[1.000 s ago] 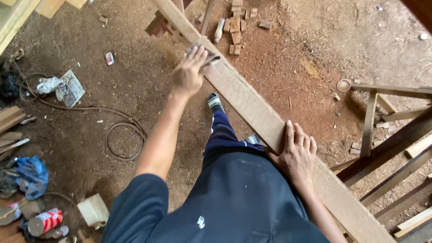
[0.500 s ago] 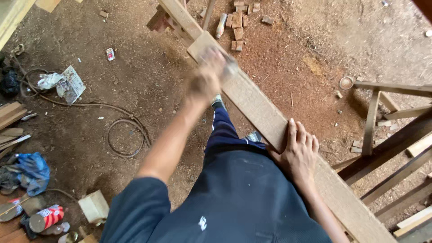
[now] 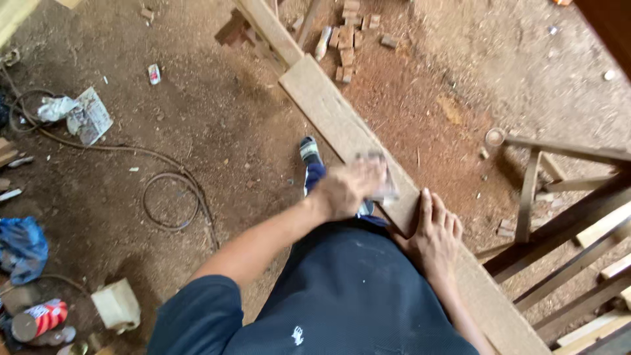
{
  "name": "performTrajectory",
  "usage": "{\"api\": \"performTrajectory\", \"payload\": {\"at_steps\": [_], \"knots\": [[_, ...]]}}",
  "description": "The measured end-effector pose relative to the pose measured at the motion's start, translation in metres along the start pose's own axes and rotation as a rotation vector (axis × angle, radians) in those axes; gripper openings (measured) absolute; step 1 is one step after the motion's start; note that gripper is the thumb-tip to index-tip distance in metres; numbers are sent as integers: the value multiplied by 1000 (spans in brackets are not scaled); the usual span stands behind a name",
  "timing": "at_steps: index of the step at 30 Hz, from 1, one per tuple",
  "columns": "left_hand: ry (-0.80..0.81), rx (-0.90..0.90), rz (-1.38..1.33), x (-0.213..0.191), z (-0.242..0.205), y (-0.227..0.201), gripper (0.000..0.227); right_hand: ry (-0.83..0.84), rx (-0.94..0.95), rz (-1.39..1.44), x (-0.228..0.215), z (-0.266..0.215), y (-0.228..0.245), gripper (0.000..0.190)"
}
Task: The person sands a long wooden plank resting on a sawhorse using a sanding block. They move the block back and forth along the length of the wood, occasionally adjusting their grip and position to cover different sections of the plank's surface.
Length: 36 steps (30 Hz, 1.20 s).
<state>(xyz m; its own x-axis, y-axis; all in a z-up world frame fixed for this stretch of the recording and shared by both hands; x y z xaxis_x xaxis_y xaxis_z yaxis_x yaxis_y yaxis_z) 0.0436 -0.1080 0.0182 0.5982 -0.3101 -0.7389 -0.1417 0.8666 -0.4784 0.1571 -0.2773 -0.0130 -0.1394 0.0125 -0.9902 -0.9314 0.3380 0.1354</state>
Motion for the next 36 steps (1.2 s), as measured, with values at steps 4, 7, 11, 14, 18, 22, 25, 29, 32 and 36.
{"api": "performTrajectory", "payload": {"at_steps": [4, 7, 11, 14, 18, 22, 25, 29, 32, 36], "knots": [[-12, -204, -24, -47, 28, 89, 39, 15, 1, 5, 4, 3, -4, 119], [-104, -339, 314, -70, 19, 134, 40, 52, 13, 24, 14, -5, -1, 118], [-20, -117, 65, -12, -12, 30, 42, 30, 11, 31, 16, -4, -4, 119], [29, -339, -171, -29, 11, 84, 44, 60, 17, -10, 14, -5, -12, 122], [3, -489, 103, -51, 31, 143, 44, 65, 26, -5, 14, -6, -8, 122], [-103, -28, 150, -2, 7, 17, 29, 50, 29, 9, 6, -3, -7, 120], [-93, 84, -108, -21, 22, 34, 28, 27, 5, 15, 5, 6, -4, 119], [-32, -67, 24, -15, 24, 52, 17, -21, -6, 30, 2, 3, -5, 114], [21, -155, 184, 3, 36, 54, 13, 12, -2, 9, 5, -1, -2, 115], [64, 78, 73, 22, 3, -44, 36, -24, 5, 53, 1, 1, -2, 109]]}}
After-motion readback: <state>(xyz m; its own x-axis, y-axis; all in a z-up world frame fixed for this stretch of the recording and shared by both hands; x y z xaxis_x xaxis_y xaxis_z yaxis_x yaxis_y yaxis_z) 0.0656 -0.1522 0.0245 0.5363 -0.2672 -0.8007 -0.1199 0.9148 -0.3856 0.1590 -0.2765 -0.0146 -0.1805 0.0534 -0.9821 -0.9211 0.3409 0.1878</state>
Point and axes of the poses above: each hand's wrist, its own z-axis towards the middle knuckle, its own x-axis out of the palm, y = z × x, the point moved 7 cm from there along z, towards the middle knuckle, and after that the axes turned 11 degrees about -x, right-handed, at the moved point
